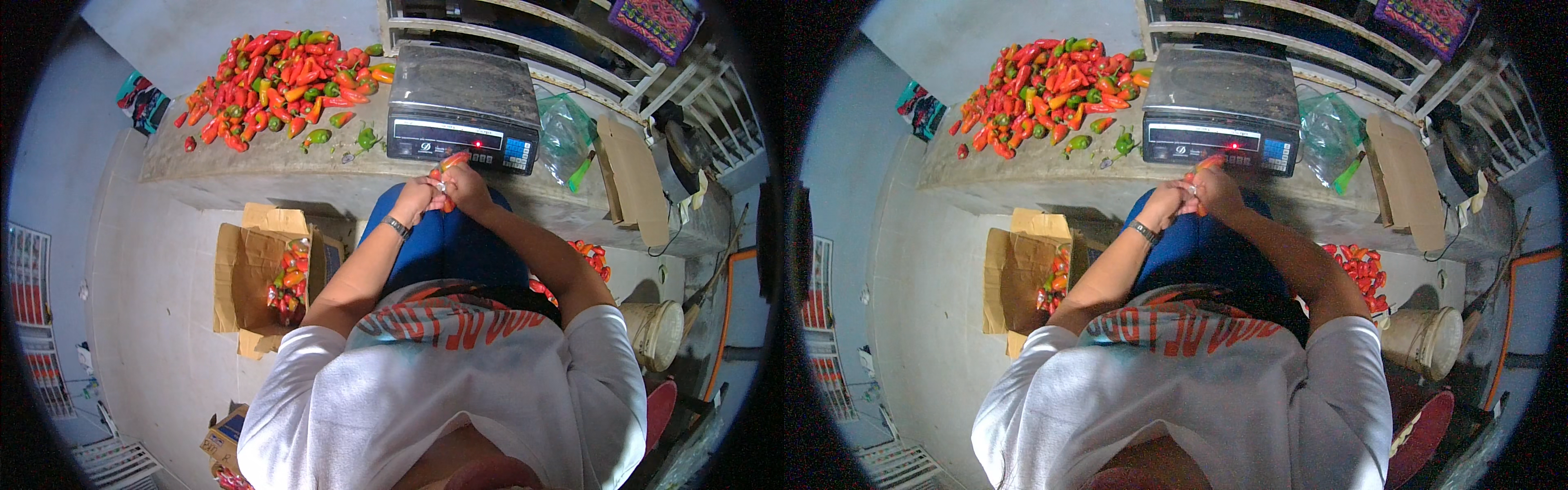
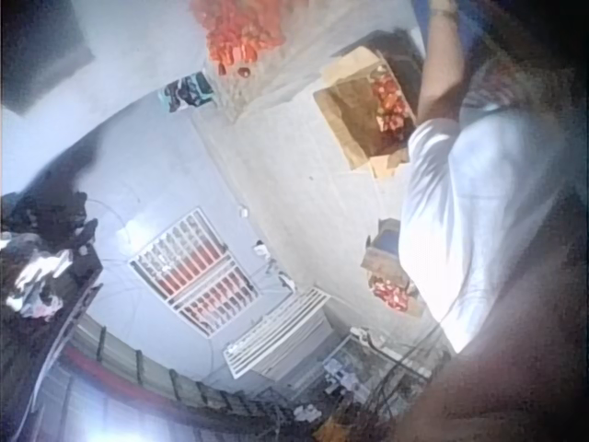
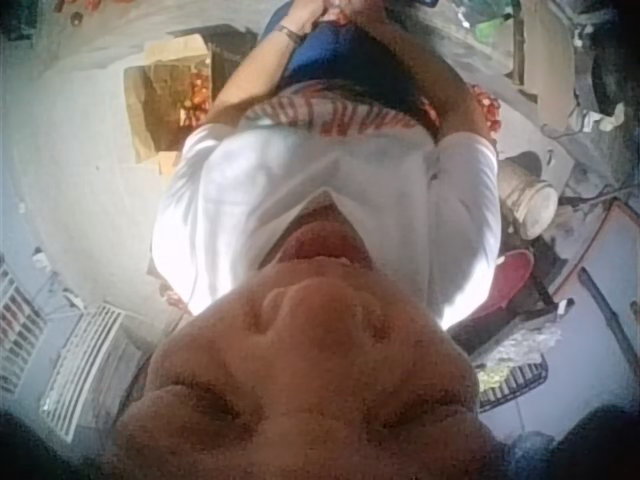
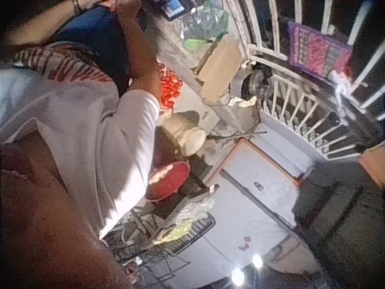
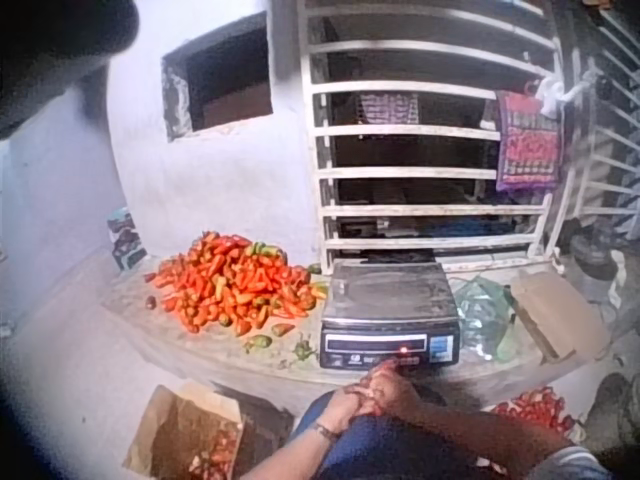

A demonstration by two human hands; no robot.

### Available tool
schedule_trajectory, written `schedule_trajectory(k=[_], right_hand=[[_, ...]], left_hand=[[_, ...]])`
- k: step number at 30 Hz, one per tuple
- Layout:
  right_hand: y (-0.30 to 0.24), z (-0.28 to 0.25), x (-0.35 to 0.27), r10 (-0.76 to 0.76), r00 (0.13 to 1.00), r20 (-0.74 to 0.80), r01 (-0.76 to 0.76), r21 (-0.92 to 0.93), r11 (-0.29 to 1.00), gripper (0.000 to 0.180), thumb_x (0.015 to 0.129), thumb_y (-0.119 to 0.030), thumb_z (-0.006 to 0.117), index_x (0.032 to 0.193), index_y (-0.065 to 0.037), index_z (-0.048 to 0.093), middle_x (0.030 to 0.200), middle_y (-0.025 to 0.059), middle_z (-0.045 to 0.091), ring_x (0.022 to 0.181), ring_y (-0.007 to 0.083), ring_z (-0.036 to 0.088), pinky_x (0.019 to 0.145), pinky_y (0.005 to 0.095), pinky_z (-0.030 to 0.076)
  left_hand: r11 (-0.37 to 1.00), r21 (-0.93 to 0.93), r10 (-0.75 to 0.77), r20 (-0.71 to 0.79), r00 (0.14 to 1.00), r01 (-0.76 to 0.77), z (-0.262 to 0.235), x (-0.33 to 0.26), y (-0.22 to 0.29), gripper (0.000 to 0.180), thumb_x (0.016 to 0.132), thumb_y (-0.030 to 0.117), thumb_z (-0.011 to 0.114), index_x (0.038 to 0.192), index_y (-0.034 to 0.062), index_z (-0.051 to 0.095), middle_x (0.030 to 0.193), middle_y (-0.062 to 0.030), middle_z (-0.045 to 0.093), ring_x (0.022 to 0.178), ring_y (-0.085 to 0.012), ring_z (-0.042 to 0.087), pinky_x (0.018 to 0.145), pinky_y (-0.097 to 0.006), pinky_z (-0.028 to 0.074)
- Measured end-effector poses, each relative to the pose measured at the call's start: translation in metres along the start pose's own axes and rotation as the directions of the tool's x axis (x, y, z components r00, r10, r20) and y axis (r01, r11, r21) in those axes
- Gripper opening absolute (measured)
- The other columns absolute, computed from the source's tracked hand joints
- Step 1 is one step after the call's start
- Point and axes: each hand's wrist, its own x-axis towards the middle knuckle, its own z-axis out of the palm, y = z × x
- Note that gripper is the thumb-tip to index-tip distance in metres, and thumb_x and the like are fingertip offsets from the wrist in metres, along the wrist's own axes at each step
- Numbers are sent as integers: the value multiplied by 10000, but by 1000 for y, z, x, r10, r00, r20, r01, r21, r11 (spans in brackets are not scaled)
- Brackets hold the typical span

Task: The person weighs red and green peppers on a digital scale, places them into clear plastic bags, ties the bags, and sets them aside. The process repeats with multiple batches of peppers.

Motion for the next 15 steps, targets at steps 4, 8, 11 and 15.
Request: schedule_trajectory(k=[4, 8, 11, 15], right_hand=[[2, -5, -2, -51, 998, -24, 52, 38, 998, 110, 730, -126, 500, 813, -63, 534, 828, 152, 523, 799, 346, 535, 678, 441, 433], [-20, -15, -7, -186, 982, -44, 189, 68, 980, 133, 739, -130, 495, 847, -64, 539, 830, 134, 528, 814, 339, 539, 684, 434, 446], [-23, -17, -8, -193, 981, 21, 194, -61, 979, 132, 739, -145, 510, 836, -63, 543, 843, 126, 536, 786, 336, 547, 675, 440, 452], [-17, -11, -1, -194, 981, 14, 193, -142, 971, 112, 758, -151, 504, 821, -59, 518, 810, 138, 536, 744, 343, 546, 637, 442, 438]], left_hand=[[949, -224, -188, 167, 968, 223, -6, -1, 7, 96, 851, 86, 496, 914, 33, 546, 775, -55, 579, 705, -180, 590, 663, -325, 508], [922, -280, -205, 226, 952, 265, -13, 1, 6, 83, 856, 113, 503, 897, 48, 537, 771, -44, 578, 719, -190, 595, 683, -347, 506], [915, -296, -221, 201, 954, 274, -10, 1, 4, 86, 856, 123, 509, 892, 48, 530, 771, -43, 580, 701, -181, 593, 668, -331, 507], [934, -300, -168, 113, 979, 195, -5, 1, 1, 45, 852, 108, 511, 878, 73, 522, 755, -35, 574, 642, -151, 578, 604, -293, 503]])
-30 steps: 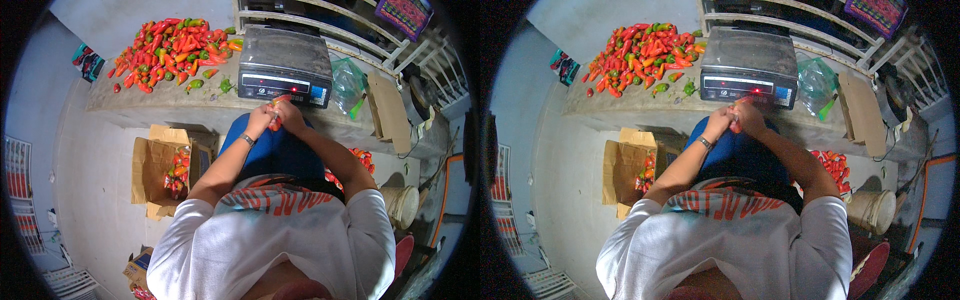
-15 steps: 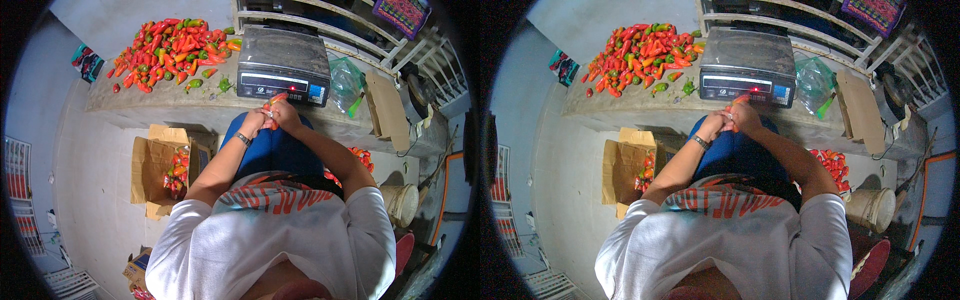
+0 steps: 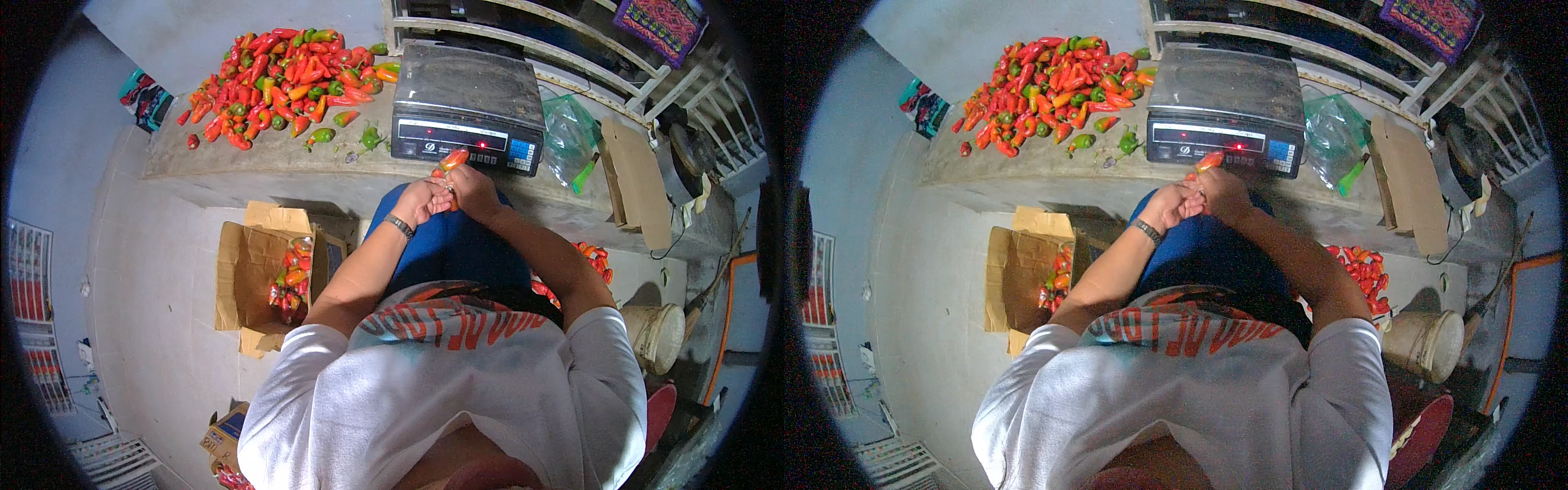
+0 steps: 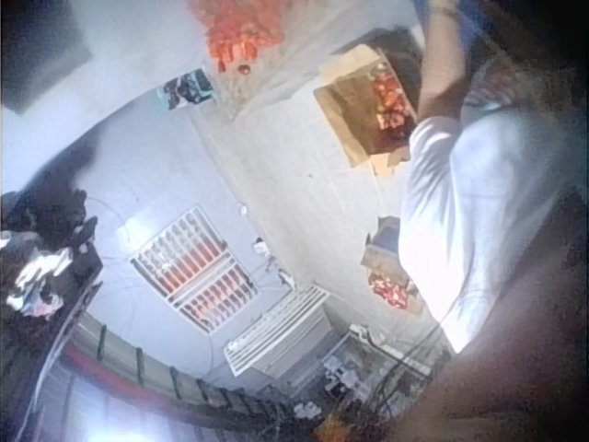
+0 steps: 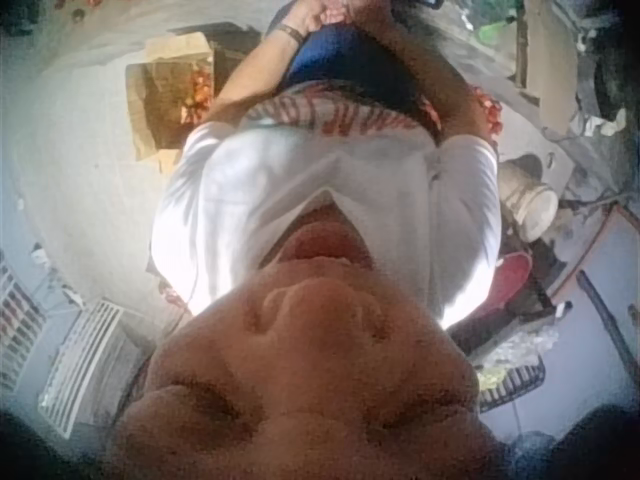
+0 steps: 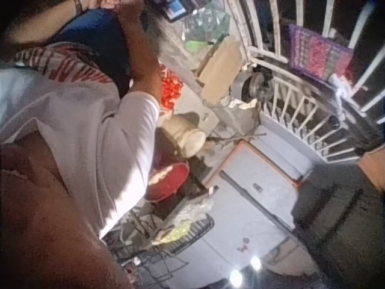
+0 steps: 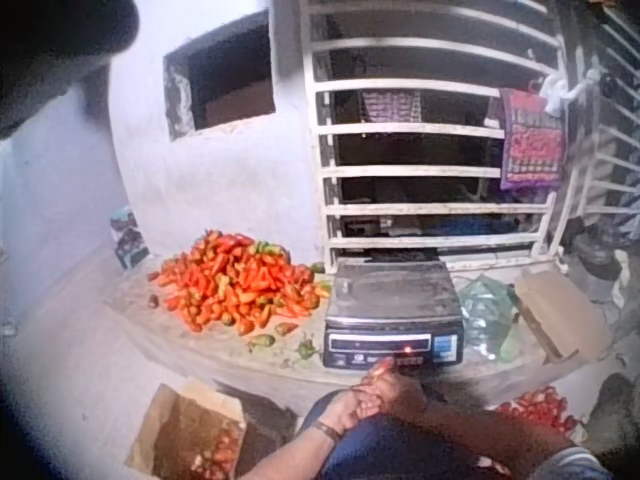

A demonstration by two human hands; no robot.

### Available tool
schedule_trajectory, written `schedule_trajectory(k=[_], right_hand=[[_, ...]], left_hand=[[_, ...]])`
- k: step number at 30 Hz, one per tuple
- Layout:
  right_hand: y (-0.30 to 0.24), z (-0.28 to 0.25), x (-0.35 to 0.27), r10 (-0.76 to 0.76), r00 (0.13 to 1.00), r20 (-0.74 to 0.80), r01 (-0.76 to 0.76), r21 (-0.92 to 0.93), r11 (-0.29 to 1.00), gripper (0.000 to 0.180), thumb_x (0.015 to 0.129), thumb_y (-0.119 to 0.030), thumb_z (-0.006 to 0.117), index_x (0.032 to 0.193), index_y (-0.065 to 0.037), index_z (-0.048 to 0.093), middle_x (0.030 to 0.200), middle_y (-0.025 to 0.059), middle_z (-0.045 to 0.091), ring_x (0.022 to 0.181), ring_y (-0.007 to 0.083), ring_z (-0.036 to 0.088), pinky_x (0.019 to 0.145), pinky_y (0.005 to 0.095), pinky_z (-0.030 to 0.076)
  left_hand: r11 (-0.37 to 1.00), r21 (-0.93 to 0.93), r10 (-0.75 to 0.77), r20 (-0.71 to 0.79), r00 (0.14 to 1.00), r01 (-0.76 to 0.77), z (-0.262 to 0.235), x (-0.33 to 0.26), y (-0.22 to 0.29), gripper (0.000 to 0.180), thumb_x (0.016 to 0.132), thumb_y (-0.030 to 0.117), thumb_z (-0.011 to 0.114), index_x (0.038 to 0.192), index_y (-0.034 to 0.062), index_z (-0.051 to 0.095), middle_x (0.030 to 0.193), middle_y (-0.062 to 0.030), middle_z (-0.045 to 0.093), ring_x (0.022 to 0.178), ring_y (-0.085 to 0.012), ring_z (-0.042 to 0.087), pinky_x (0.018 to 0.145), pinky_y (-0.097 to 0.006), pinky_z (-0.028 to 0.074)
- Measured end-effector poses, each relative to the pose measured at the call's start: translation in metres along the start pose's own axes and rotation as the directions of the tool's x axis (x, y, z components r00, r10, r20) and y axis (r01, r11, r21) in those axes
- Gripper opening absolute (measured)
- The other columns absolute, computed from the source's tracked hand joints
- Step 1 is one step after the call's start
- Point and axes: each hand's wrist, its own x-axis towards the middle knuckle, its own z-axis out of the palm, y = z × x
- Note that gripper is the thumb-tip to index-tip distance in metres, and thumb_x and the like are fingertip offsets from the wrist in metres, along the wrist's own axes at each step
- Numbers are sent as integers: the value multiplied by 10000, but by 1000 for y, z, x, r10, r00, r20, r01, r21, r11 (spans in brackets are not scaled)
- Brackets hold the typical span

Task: The person weighs red and green peppers on a digital scale, places them into clear plastic bags, ties the bags, and sets them aside. The process repeats with multiple batches of peppers.

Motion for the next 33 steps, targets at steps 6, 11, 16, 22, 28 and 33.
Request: schedule_trajectory(k=[6, 11, 16, 22, 28, 33], right_hand=[[11, 0, 1, 225, 974, 35, -227, 178, 957, 95, 791, -123, 482, 849, -48, 476, 808, 160, 524, 771, 360, 526, 670, 441, 413], [-2, -13, 17, 88, 995, -37, -84, 88, 993, 101, 782, -118, 477, 830, -30, 486, 800, 168, 521, 770, 356, 526, 678, 439, 410], [-50, -32, 48, -209, 978, 5, 209, 8, 978, 111, 685, -122, 521, 756, -38, 506, 735, 143, 518, 718, 319, 519, 635, 419, 419], [-126, -23, 68, -375, 923, -89, 385, 194, 902, 91, 709, -40, 560, 787, -21, 517, 790, 126, 514, 790, 305, 514, 721, 389, 429], [-132, -32, 71, -287, 954, -82, 297, 151, 943, 294, 724, -155, 624, 977, -54, 516, 1084, 137, 468, 1010, 325, 450, 870, 415, 367], [55, -24, 15, -140, 831, -538, -32, -298, 954, 471, 682, -113, 652, 1100, -24, 453, 1055, 184, 471, 1034, 345, 432, 913, 430, 322]], left_hand=[[778, 421, 531, -45, 846, -466, 27, -7, -20, 35, 866, 129, 502, 863, 95, 495, 712, -30, 563, 604, -107, 559, 521, -263, 461], [10, 844, 892, 235, 386, -536, 29, -14, -13, 99, 813, 115, 543, 849, 27, 570, 683, -92, 542, 642, -175, 546, 591, -318, 444], [200, 780, 870, 138, 474, -593, 31, -63, 7, 89, 765, 86, 567, 804, 6, 572, 640, -134, 521, 614, -235, 535, 586, -325, 432], [8, 832, 911, 222, 347, -554, 13, -158, 43, 116, 723, 31, 552, 823, -10, 595, 828, -140, 601, 726, -204, 578, 639, -279, 451], [540, 521, 837, -414, 358, -661, -123, -205, 59, 112, 799, 25, 489, 887, 43, 555, 749, -1, 540, 625, -80, 466, 548, -226, 394], [480, 546, 772, -635, 35, -687, -302, -234, -7, 45, 775, 26, 475, 788, 69, 467, 685, 27, 448, 561, -65, 399, 487, -219, 351]])
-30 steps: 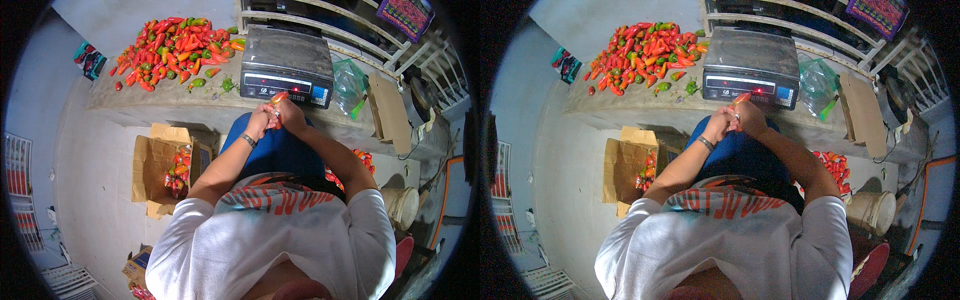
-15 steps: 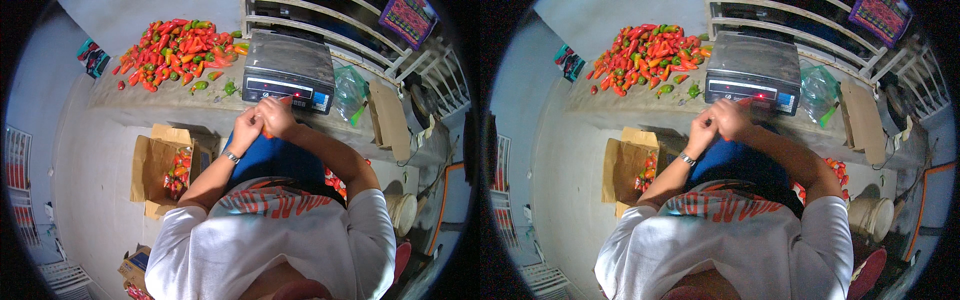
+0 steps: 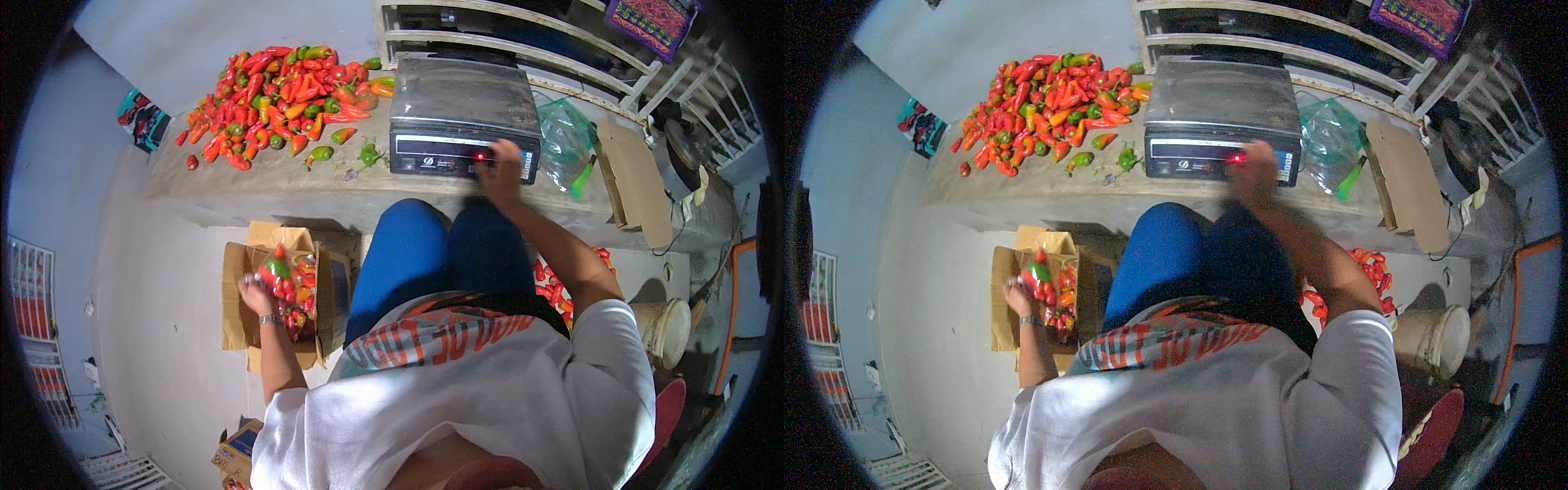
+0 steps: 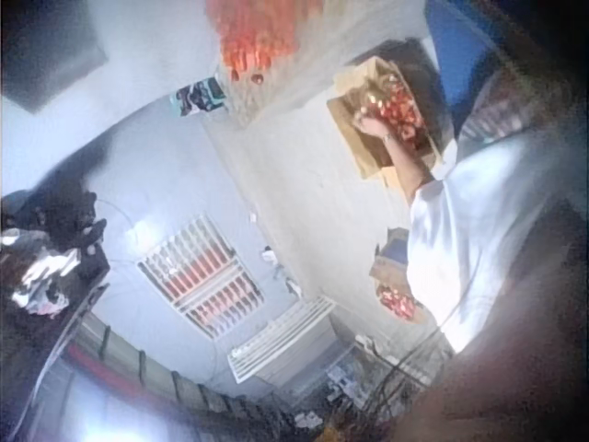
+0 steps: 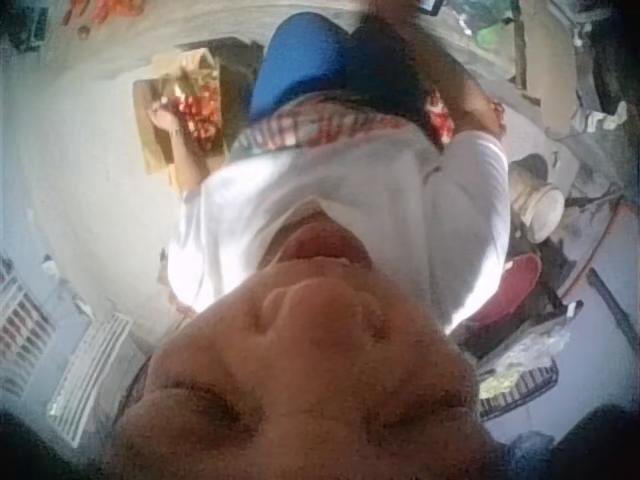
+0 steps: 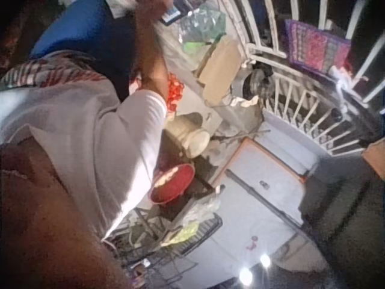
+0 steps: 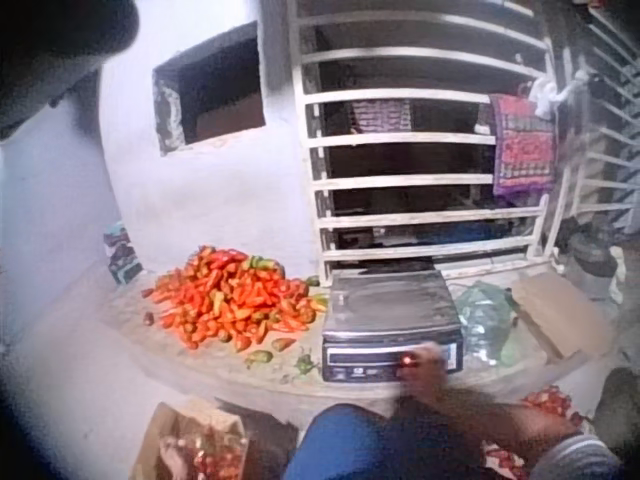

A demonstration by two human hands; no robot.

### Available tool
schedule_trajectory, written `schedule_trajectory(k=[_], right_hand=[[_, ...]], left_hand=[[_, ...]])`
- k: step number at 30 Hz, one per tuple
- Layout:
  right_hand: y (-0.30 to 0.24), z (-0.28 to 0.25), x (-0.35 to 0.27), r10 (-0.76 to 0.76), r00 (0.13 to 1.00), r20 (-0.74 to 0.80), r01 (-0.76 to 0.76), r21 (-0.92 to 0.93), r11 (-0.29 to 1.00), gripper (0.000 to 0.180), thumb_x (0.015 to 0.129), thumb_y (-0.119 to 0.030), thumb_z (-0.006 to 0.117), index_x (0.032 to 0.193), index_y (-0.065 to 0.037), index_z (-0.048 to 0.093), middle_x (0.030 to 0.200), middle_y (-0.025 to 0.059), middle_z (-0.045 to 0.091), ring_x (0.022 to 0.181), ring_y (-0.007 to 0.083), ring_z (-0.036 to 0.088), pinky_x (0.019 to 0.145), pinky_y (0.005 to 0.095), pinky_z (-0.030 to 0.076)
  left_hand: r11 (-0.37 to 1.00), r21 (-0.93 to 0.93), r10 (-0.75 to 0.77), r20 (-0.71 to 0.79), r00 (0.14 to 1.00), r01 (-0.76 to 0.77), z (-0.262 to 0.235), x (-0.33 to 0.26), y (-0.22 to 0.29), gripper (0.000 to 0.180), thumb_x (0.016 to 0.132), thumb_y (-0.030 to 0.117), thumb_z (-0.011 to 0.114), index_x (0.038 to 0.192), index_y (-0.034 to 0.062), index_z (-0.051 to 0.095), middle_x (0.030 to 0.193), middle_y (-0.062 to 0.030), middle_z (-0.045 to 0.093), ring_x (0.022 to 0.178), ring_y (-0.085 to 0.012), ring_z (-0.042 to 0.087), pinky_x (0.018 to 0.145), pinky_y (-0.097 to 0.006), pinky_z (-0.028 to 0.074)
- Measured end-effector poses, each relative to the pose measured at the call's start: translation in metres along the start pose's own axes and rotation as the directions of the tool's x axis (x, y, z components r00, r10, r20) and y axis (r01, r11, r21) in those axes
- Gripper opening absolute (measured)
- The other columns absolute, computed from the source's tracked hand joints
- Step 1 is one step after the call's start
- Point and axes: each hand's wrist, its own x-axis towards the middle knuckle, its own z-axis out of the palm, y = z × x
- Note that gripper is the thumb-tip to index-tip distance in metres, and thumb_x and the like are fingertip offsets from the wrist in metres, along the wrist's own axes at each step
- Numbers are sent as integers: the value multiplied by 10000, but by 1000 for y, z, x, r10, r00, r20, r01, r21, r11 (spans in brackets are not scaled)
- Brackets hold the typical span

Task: The person weighs red and green peppers on a digital scale, places them into clear plastic bags, ties the bags, and sets them aside. The process repeats with multiple batches of peppers.

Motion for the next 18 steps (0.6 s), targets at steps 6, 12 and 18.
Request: schedule_trajectory(k=[6, 12, 18], right_hand=[[114, -31, -66, 721, 580, 380, -814, 244, 527, 421, 730, -53, 641, 1095, 13, 442, 956, 109, 586, 848, 183, 558, 758, 319, 436], [128, -40, -66, 753, 562, 343, -819, 104, 564, 381, 700, -56, 672, 1013, -30, 456, 818, 42, 560, 708, 144, 532, 672, 293, 443], [122, -38, -57, 800, 527, 285, -803, -140, 579, 412, 645, -77, 711, 985, -61, 479, 736, 0, 472, 690, 127, 470, 659, 273, 408]], left_hand=[[-80, 995, -595, -2, 804, -57, -119, -29, -87, 359, 737, 255, 545, 1036, 59, 507, 998, -115, 542, 824, -245, 561, 693, -351, 479], [455, 601, -517, -422, 745, 657, -26, -71, -76, 523, 707, 352, 586, 1120, 45, 494, 1110, -174, 532, 944, -330, 565, 792, -405, 473], [157, 956, -60, -240, 969, 247, 26, -26, -73, 581, 676, 307, 608, 1142, -2, 450, 1133, -203, 503, 1087, -352, 460, 898, -447, 377]])
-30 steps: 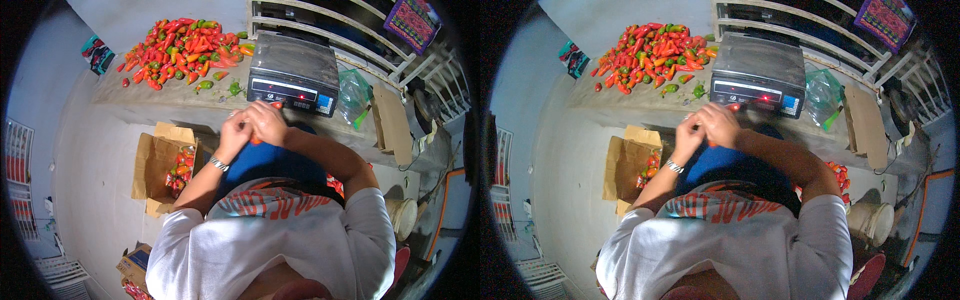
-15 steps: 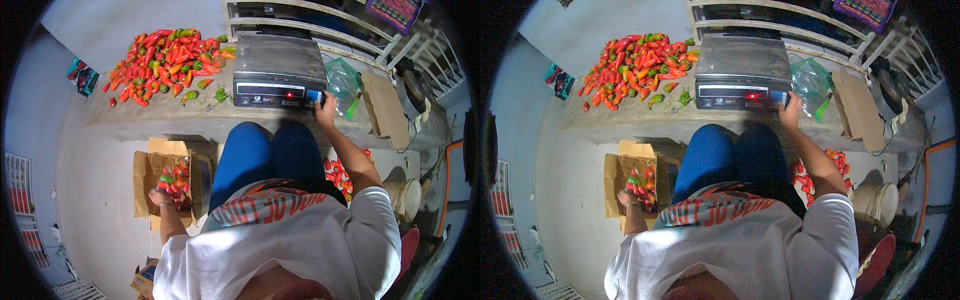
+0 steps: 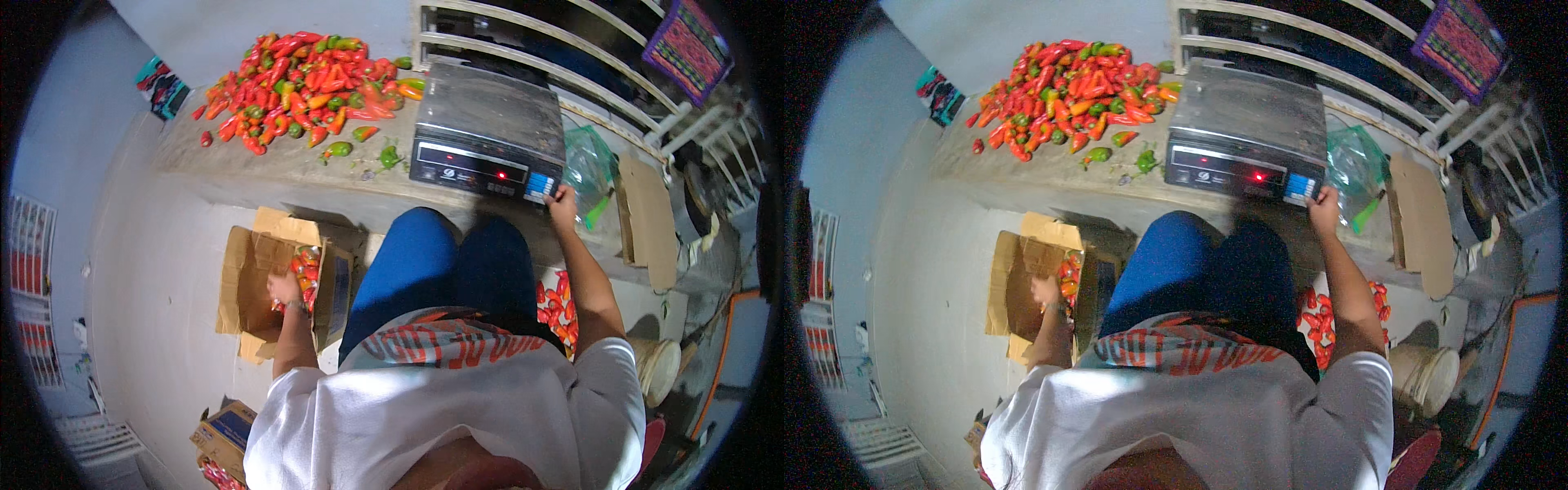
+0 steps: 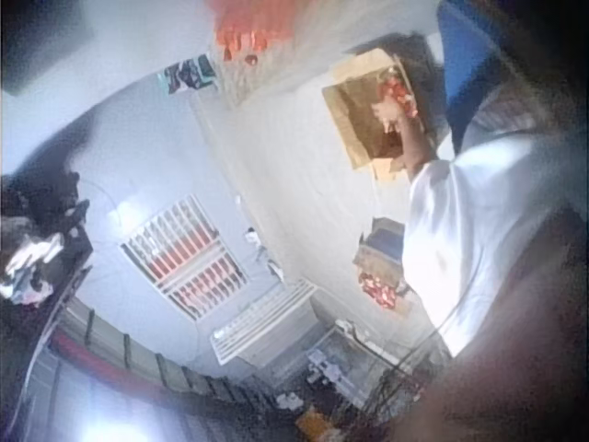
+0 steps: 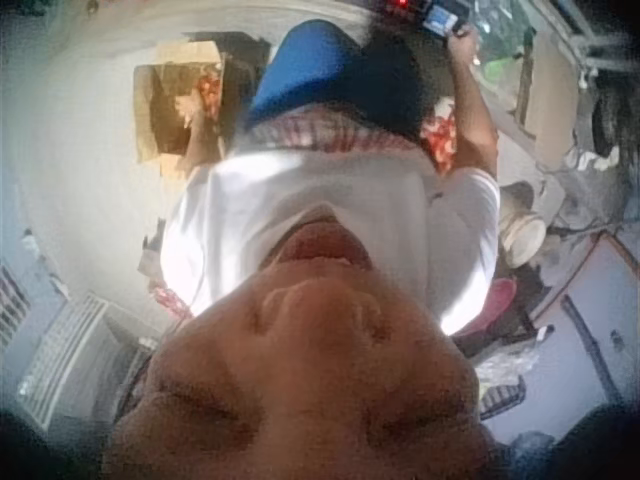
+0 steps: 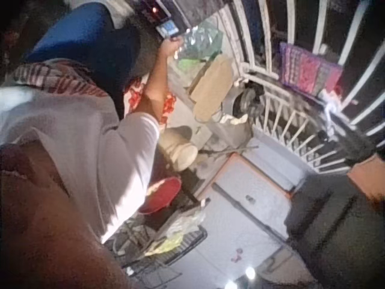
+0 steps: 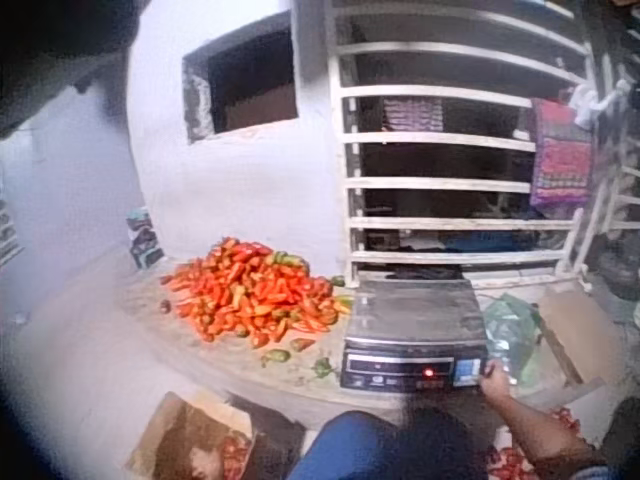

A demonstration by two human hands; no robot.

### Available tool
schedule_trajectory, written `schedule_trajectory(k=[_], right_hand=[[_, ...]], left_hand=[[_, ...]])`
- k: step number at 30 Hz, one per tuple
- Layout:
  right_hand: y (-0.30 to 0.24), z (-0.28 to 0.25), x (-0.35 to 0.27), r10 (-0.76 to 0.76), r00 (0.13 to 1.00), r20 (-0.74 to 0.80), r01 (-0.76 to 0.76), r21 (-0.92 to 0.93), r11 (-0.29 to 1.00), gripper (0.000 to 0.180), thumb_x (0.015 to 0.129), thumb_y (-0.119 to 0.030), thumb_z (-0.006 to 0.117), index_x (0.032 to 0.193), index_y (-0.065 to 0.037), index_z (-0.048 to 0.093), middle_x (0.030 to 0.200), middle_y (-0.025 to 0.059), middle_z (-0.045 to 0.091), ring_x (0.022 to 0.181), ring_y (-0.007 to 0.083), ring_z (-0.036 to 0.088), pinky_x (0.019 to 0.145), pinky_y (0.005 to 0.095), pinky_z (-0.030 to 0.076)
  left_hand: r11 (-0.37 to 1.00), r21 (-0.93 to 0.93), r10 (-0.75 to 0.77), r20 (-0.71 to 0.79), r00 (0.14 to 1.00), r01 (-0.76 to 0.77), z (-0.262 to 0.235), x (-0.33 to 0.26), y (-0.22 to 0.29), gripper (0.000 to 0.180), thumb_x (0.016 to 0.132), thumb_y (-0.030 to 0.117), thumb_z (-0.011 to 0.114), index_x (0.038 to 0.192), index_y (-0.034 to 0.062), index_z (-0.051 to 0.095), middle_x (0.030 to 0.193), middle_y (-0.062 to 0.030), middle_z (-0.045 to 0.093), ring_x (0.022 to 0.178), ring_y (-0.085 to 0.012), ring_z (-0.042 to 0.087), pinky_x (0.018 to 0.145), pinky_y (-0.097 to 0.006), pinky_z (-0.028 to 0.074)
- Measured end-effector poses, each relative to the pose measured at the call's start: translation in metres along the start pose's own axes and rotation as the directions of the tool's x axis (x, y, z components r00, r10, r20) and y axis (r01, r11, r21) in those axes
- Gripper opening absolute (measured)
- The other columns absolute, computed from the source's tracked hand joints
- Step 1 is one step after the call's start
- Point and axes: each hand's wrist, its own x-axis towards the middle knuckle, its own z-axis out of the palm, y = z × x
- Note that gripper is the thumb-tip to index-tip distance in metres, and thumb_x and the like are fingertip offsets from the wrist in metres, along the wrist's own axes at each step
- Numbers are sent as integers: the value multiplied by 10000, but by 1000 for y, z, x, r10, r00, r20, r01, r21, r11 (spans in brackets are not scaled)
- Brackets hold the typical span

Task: The person weighs red and green peppers on a digital scale, places them into clear plastic bags, ties the bags, and sets them aside. The process repeats with multiple batches of peppers.

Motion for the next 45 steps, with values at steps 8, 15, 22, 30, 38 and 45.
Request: schedule_trajectory(k=[8, 15, 22, 30, 38, 45], right_hand=[[74, -10, 37, -200, 978, -62, 204, 67, 977, 251, 740, -142, 572, 966, -42, 527, 874, 110, 529, 857, 276, 501, 784, 373, 395], [41, 1, 5, -275, 959, -70, 180, -599, 780, 291, 768, -138, 541, 1042, -53, 494, 1041, 149, 478, 1041, 330, 401, 886, 434, 314], [28, -4, 5, -285, 956, -63, 199, -572, 796, 331, 774, -111, 511, 1096, -45, 466, 1066, 146, 481, 1050, 332, 393, 910, 433, 291], [55, 0, 9, -245, 970, 9, 199, -608, 769, 381, 745, -108, 505, 1115, -37, 453, 1102, 178, 448, 1063, 369, 378, 912, 471, 285], [73, -6, 6, -344, 938, 39, 286, -649, 705, 410, 791, -163, 487, 1167, -16, 417, 1148, 184, 415, 1072, 379, 377, 872, 476, 310], [44, -4, 8, -235, 972, 7, 180, -667, 723, 366, 751, -163, 531, 1094, -54, 464, 1117, 156, 445, 1063, 357, 398, 871, 468, 321]], left_hand=[[718, -301, 564, -279, 778, -628, -42, 2, 134, 526, 672, 132, 633, 1155, 39, 448, 1194, -201, 422, 1153, -348, 336, 974, -437, 248], [554, -229, 741, -303, 600, -800, -57, 13, 249, 527, 680, 129, 635, 1161, 44, 438, 1220, -208, 395, 1137, -382, 345, 968, -443, 281], [589, -22, 790, -196, 581, -808, -50, 63, 399, 704, 652, 166, 643, 1286, 136, 340, 1351, -192, 253, 1249, -395, 225, 986, -512, 263], [282, 455, 816, 350, 461, -845, -51, 111, 498, 747, 714, 256, 611, 1351, 306, 224, 1408, -116, 196, 1248, -367, 280, 885, -607, 325], [192, 416, 943, 173, 284, -889, -20, 115, 512, 537, 631, 219, 642, 1140, 259, 477, 1154, -174, 450, 1029, -387, 476, 829, -441, 430], [312, 418, 920, 91, 381, -853, -13, 117, 501, 480, 659, 219, 644, 1113, 281, 503, 1206, -180, 400, 1039, -390, 454, 817, -467, 428]])
